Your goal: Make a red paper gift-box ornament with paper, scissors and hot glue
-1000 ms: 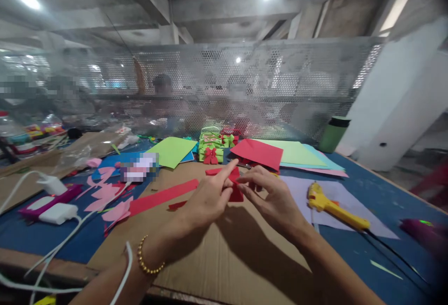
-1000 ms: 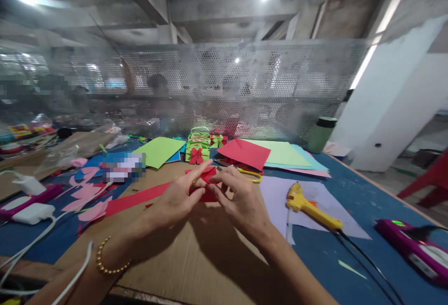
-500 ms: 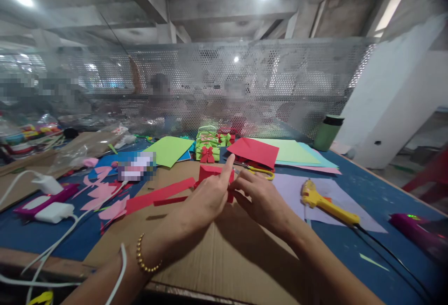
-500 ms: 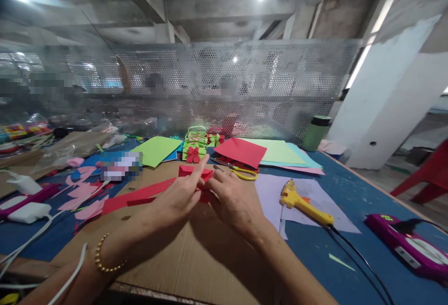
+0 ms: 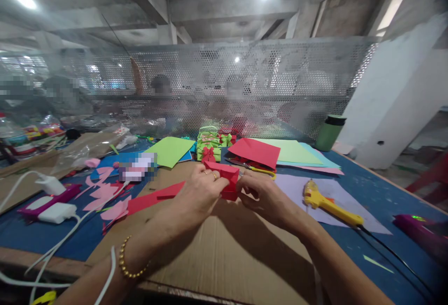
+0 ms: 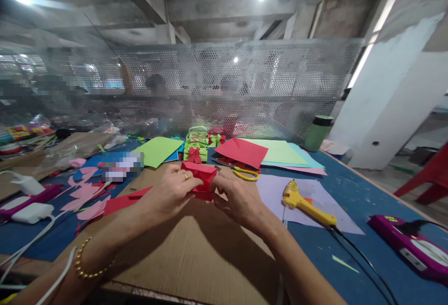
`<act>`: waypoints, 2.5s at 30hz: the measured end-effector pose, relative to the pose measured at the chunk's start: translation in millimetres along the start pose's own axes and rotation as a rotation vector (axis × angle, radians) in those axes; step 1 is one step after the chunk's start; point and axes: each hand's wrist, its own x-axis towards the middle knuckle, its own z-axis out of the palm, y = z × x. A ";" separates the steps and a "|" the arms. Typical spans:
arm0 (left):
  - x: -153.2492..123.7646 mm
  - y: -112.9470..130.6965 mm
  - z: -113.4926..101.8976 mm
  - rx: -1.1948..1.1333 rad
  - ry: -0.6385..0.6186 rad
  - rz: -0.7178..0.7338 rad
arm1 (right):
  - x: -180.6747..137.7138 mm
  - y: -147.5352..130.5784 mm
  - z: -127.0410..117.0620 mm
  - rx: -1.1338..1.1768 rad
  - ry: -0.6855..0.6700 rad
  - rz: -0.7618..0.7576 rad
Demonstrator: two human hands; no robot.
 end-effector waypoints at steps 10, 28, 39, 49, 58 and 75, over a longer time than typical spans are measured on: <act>-11.9 -12.6 -32.0 0.049 0.003 -0.111 | 1.1 0.7 0.6 0.025 -0.006 0.041; -1.6 -44.9 -33.7 -0.135 -0.113 -0.074 | 4.7 7.9 -2.2 0.267 -0.029 0.183; 12.6 -14.3 -28.5 0.028 -0.187 0.018 | 11.9 -19.0 14.1 -0.080 0.042 -0.145; 0.2 21.5 -54.0 0.070 0.557 0.034 | 6.8 -6.0 7.8 0.300 0.302 0.118; 0.5 11.9 -2.7 -0.558 0.424 -0.333 | 5.5 -12.4 8.8 0.659 0.612 0.326; 9.3 57.4 18.1 -0.504 0.536 -0.353 | 0.6 -29.8 33.9 0.246 0.722 0.112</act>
